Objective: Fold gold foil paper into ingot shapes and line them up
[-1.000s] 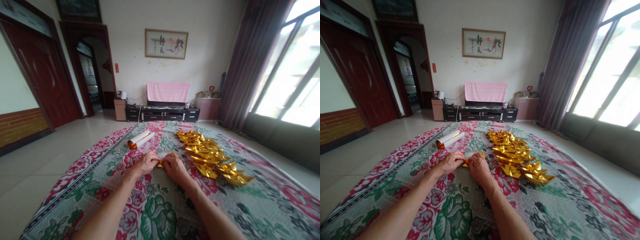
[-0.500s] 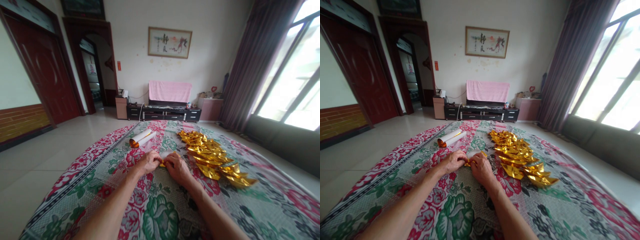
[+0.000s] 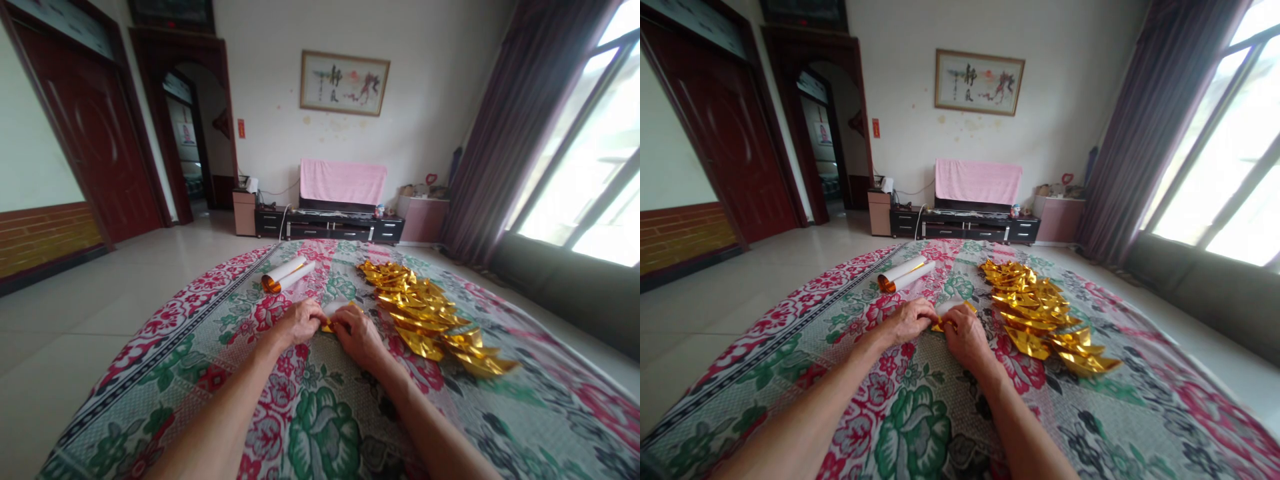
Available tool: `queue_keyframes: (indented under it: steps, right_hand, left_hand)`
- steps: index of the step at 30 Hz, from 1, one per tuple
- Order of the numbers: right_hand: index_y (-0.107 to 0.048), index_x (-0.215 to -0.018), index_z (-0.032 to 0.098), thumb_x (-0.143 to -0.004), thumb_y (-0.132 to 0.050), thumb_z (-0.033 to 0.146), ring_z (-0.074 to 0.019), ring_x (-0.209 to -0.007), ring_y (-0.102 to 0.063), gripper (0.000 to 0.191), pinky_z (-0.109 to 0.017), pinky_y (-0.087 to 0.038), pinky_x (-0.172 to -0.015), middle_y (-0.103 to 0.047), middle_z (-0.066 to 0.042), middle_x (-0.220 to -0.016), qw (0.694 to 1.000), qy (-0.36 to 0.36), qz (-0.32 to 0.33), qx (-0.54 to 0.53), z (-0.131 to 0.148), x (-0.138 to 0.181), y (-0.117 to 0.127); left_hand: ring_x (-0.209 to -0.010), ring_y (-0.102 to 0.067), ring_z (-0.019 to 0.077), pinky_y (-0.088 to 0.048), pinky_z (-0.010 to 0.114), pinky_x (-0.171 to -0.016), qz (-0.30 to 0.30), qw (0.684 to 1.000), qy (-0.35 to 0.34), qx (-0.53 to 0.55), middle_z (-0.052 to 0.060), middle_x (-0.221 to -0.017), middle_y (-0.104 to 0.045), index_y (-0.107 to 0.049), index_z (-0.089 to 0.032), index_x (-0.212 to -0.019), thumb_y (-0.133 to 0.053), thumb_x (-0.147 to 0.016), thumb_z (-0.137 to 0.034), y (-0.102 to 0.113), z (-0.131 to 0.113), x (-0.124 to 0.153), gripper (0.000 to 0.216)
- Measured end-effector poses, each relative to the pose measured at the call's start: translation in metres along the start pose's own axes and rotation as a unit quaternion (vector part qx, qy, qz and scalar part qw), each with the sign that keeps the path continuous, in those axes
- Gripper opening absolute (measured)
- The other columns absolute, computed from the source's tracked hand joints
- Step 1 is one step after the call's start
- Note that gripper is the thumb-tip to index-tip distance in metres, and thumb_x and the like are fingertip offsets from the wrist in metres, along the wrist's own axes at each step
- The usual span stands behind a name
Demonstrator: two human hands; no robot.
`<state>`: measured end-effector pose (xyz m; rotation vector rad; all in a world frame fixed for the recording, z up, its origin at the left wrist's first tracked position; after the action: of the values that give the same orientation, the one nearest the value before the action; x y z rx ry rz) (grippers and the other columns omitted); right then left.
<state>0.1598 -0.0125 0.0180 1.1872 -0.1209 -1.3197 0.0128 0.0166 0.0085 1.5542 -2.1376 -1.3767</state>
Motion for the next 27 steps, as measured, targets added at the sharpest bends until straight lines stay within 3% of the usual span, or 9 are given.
queue_keyframes:
  steps: [10,18,27]
  right_hand:
    - [-0.059,-0.075,0.018,-0.068,-0.051,0.009,-0.0121,-0.065,-0.052,0.014,-0.022,-0.038,-0.063,-0.058,0.0,-0.07,1.0,0.007,-0.019,-0.013,-0.001,0.004,0.001]
    - [-0.058,-0.083,0.02,-0.074,-0.043,0.007,-0.0141,-0.074,-0.055,0.022,-0.024,-0.04,-0.07,-0.062,-0.002,-0.078,0.999,0.034,-0.038,-0.01,-0.001,0.004,0.006]
    - [-0.059,-0.079,0.018,-0.072,-0.041,0.004,-0.014,-0.07,-0.056,0.024,-0.024,-0.04,-0.067,-0.061,-0.002,-0.074,0.999,0.033,-0.012,-0.005,-0.001,0.003,0.007]
  left_hand:
    - [-0.083,-0.059,0.0137,-0.047,0.023,-0.079,-0.019,0.999,-0.027,-0.025,0.003,-0.089,-0.064,-0.07,-0.02,-0.08,-0.051,-0.07,-0.012,0.004,-0.01,0.004,0.023]
    - [-0.081,-0.058,0.0144,-0.046,0.024,-0.078,-0.015,0.995,-0.06,-0.073,0.002,-0.08,-0.063,-0.07,-0.021,-0.076,-0.051,-0.07,-0.011,0.004,-0.022,0.004,0.022]
    - [-0.083,-0.058,0.0155,-0.046,0.027,-0.079,-0.021,0.991,-0.055,-0.118,0.003,-0.08,-0.063,-0.069,-0.02,-0.077,-0.053,-0.074,-0.02,-0.001,-0.022,0.003,0.016]
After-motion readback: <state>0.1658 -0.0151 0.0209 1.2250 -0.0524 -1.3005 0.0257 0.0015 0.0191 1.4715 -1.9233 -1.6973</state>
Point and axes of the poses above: each hand's wrist, its own x-axis away from the middle knuckle, its own y-axis out of the back of the hand, z = x × y, the point moved 4 cm from there along -x, towards the middle knuckle
